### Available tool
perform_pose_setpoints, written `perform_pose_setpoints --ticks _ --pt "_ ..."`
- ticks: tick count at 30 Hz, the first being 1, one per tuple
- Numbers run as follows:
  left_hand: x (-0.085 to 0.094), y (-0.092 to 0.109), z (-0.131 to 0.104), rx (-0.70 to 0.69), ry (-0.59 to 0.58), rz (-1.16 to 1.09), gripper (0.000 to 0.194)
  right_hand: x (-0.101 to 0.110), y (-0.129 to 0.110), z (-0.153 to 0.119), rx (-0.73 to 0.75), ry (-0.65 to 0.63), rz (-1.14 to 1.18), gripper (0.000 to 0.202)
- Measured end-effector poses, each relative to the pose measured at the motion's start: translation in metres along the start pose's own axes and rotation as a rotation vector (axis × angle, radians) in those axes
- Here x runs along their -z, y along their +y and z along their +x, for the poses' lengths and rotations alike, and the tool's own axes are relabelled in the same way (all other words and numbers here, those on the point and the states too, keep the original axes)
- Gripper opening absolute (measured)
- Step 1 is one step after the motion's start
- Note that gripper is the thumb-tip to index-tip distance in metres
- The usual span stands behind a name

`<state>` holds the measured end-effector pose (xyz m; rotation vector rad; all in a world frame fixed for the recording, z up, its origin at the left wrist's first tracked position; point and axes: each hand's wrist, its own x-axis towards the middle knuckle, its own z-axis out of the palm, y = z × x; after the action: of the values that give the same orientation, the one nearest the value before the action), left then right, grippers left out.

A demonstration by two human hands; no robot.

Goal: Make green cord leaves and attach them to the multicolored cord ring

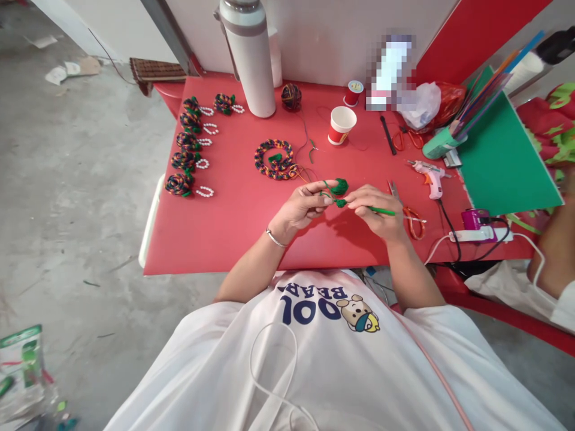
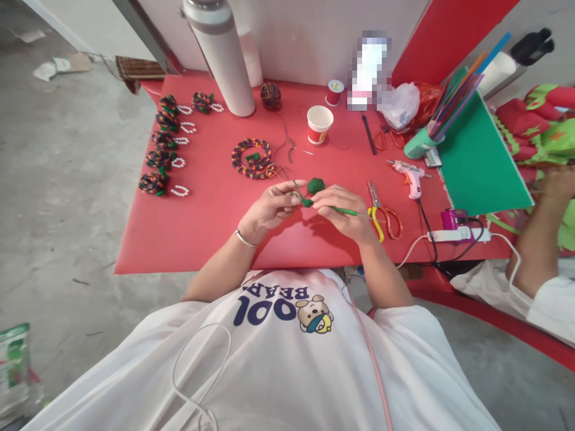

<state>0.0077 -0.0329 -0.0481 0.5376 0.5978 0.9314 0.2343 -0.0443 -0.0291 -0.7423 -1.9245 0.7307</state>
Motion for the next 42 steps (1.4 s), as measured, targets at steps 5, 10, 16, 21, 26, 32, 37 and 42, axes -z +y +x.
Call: perform_pose_setpoints --ticks 5,10,16,21,26,32,37,42 --pt "-0.006 -0.003 0.0 -0.02 -0.004 0.023 0.05 -0.006 0.016 -0.006 -0.214 0.081 0.304 0.034" --pt "-0.006 -0.005 0.0 -0.076 0.035 0.089 0.051 -0.053 0.021 -0.012 -0.185 0.321 0.229 0.038" --pt "-0.005 -0.005 -0.001 -0.188 0.009 0.186 0.052 -0.055 0.008 -0.008 -0.04 0.301 0.046 0.016" --pt "-0.003 -0.006 0.0 -0.234 0.014 0.279 0.054 -0.036 0.001 -0.005 -0.019 0.202 -0.033 0.02" --pt "-0.003 -0.007 0.004 -0.295 0.051 0.306 0.061 -0.034 -0.003 -0.008 0.032 0.181 -0.248 0.02" --pt "-0.006 -0.024 0.011 -0.425 0.163 0.313 0.061 -0.051 0.008 -0.024 0.141 0.321 -0.572 0.016" --pt "-0.006 -0.03 0.014 -0.391 0.185 0.16 0.063 -0.067 0.014 -0.024 0.176 0.409 -0.633 0.021" --pt "-0.009 -0.026 0.011 -0.326 0.143 0.047 0.061 -0.071 0.018 -0.019 0.232 0.462 -0.508 0.025"
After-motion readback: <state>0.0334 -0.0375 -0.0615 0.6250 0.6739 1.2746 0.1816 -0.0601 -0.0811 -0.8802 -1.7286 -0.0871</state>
